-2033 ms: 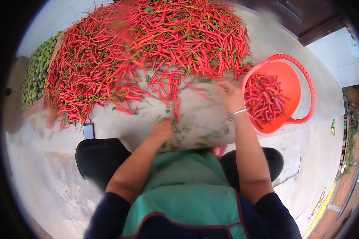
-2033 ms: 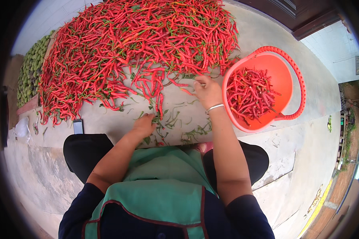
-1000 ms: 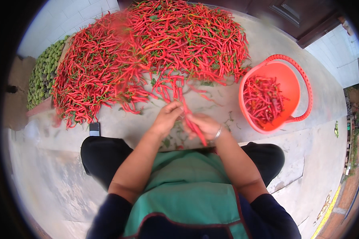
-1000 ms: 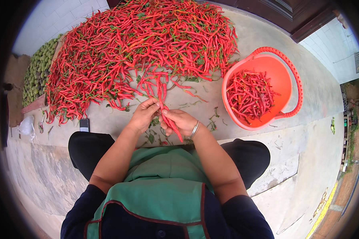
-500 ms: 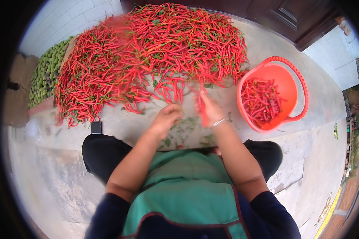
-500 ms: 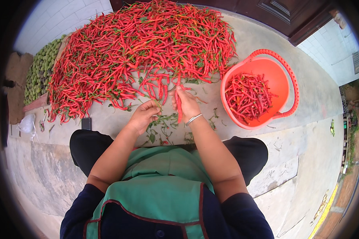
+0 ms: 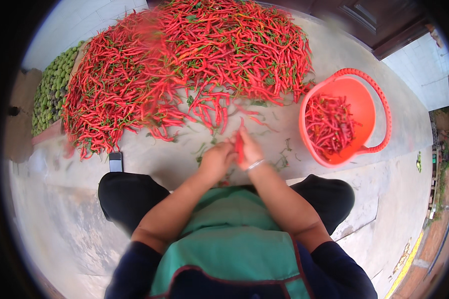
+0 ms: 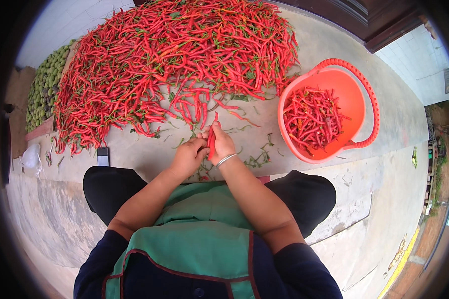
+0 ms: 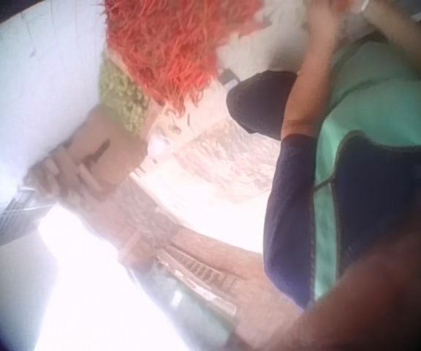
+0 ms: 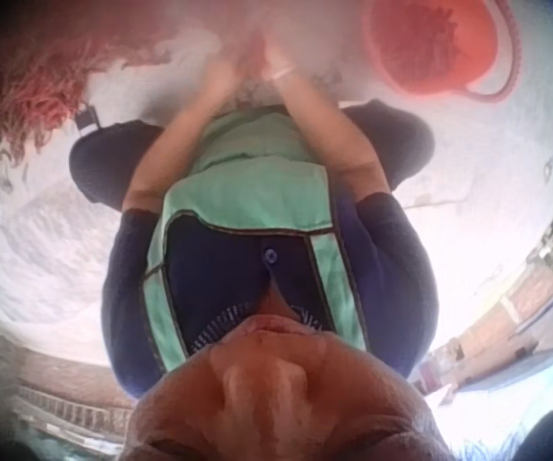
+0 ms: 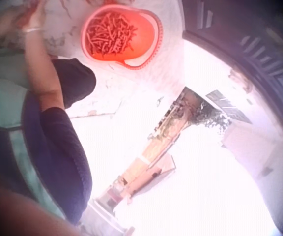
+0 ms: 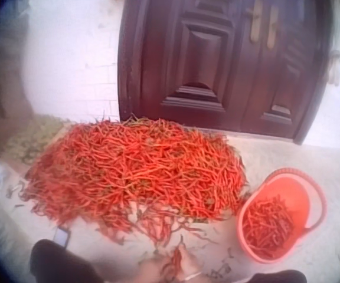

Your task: The person picks through a large pile of red chilis on the floor by hand, removing the stems and placing the chilis into a red bucket.

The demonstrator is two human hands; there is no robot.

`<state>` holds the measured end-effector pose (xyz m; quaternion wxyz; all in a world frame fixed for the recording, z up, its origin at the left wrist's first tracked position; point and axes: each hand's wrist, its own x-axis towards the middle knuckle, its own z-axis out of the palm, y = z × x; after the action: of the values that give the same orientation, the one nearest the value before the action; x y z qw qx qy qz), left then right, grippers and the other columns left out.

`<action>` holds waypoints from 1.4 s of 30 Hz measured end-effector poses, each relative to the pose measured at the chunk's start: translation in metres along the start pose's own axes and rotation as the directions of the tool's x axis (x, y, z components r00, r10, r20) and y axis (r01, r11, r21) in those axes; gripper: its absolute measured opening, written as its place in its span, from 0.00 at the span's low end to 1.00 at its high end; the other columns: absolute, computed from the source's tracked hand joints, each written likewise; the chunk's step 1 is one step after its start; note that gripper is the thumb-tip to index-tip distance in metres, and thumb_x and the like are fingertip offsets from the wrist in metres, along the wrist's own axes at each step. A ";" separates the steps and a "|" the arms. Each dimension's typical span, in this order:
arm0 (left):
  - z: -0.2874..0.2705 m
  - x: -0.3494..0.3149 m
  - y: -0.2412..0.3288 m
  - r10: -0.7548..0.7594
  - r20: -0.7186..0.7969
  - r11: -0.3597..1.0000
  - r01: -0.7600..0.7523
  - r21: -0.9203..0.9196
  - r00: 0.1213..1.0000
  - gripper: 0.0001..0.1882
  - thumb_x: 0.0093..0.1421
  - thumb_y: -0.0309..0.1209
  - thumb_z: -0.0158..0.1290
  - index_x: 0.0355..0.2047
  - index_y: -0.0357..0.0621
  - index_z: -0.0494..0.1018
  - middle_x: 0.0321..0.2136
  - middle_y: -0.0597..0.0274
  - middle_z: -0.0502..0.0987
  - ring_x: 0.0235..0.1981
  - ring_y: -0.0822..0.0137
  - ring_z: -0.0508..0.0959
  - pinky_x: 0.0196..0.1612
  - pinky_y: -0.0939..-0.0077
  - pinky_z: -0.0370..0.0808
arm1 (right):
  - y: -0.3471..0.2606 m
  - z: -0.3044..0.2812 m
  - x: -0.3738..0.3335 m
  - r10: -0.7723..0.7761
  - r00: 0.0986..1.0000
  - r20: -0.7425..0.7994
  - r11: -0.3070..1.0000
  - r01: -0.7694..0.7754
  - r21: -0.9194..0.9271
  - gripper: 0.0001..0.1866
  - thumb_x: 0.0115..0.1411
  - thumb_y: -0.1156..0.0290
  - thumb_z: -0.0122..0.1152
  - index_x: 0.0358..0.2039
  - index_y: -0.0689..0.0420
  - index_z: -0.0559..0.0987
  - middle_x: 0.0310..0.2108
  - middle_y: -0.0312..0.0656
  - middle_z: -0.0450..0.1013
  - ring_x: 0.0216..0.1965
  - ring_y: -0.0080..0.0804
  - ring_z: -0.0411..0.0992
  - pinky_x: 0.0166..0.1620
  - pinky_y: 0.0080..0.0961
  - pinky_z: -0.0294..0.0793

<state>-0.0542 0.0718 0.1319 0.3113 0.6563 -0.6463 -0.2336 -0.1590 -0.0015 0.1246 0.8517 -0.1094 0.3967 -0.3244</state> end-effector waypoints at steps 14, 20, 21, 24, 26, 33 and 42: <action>0.018 0.029 -0.043 -0.021 -0.032 1.000 0.021 -0.010 0.999 0.09 0.50 0.22 0.51 0.34 0.42 0.71 0.32 0.55 0.74 0.34 0.53 0.74 0.37 0.65 0.72 | -0.075 -0.062 0.106 -0.575 0.793 0.200 -0.271 0.046 -0.961 0.16 0.49 0.65 0.59 0.38 0.57 0.73 0.32 0.47 0.71 0.35 0.41 0.72 0.40 0.34 0.72; 0.013 0.036 -0.046 -0.047 0.040 0.993 0.051 -0.110 0.998 0.11 0.51 0.22 0.51 0.37 0.41 0.70 0.34 0.54 0.74 0.36 0.54 0.74 0.39 0.68 0.72 | -0.075 -0.065 0.137 -0.364 0.888 0.280 -0.508 0.062 -0.859 0.16 0.49 0.66 0.58 0.39 0.57 0.73 0.37 0.47 0.71 0.38 0.48 0.70 0.41 0.40 0.69; 0.014 0.036 -0.049 -0.049 0.044 0.992 0.053 -0.112 0.998 0.10 0.52 0.23 0.51 0.37 0.41 0.70 0.34 0.55 0.74 0.36 0.55 0.75 0.39 0.69 0.72 | -0.074 -0.066 0.136 -0.409 0.857 0.312 -0.472 0.094 -0.877 0.15 0.50 0.66 0.58 0.38 0.57 0.73 0.35 0.45 0.71 0.36 0.45 0.71 0.38 0.38 0.70; 0.018 0.038 -0.054 -0.319 -0.011 0.851 0.281 -0.444 0.948 0.09 0.54 0.27 0.51 0.36 0.39 0.70 0.31 0.52 0.73 0.33 0.54 0.74 0.37 0.68 0.72 | -0.076 -0.044 0.107 -0.479 0.841 0.252 -0.080 0.244 -0.966 0.12 0.51 0.66 0.59 0.35 0.56 0.73 0.28 0.40 0.71 0.28 0.34 0.71 0.30 0.29 0.69; 0.023 0.041 -0.053 -0.316 -0.041 0.778 0.234 -0.583 0.948 0.08 0.56 0.29 0.49 0.35 0.39 0.70 0.29 0.51 0.73 0.31 0.55 0.74 0.36 0.68 0.71 | -0.070 -0.028 0.079 -0.326 0.944 0.057 0.583 0.248 -0.774 0.10 0.53 0.65 0.59 0.33 0.56 0.73 0.24 0.35 0.70 0.21 0.24 0.68 0.23 0.21 0.66; -0.001 0.027 -0.025 -0.255 0.106 0.905 0.276 -0.324 0.961 0.08 0.59 0.31 0.49 0.32 0.39 0.69 0.25 0.57 0.73 0.26 0.65 0.73 0.32 0.73 0.70 | -0.032 0.010 0.005 -0.228 0.969 0.096 0.831 0.245 -0.500 0.08 0.57 0.66 0.57 0.32 0.57 0.73 0.21 0.32 0.67 0.15 0.16 0.60 0.17 0.15 0.57; -0.026 0.006 -0.008 0.193 0.051 0.981 -0.191 -0.042 0.980 0.07 0.56 0.29 0.51 0.35 0.43 0.70 0.28 0.53 0.74 0.29 0.51 0.74 0.32 0.63 0.72 | -0.039 0.002 0.012 0.255 0.961 0.108 0.859 -0.174 -0.481 0.09 0.57 0.67 0.54 0.34 0.59 0.72 0.22 0.36 0.69 0.15 0.19 0.62 0.17 0.16 0.61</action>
<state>-0.0304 0.0680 0.1451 0.3269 0.5783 -0.7105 -0.2322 -0.1699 -0.0394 0.1364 0.8613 -0.2931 0.3996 -0.1120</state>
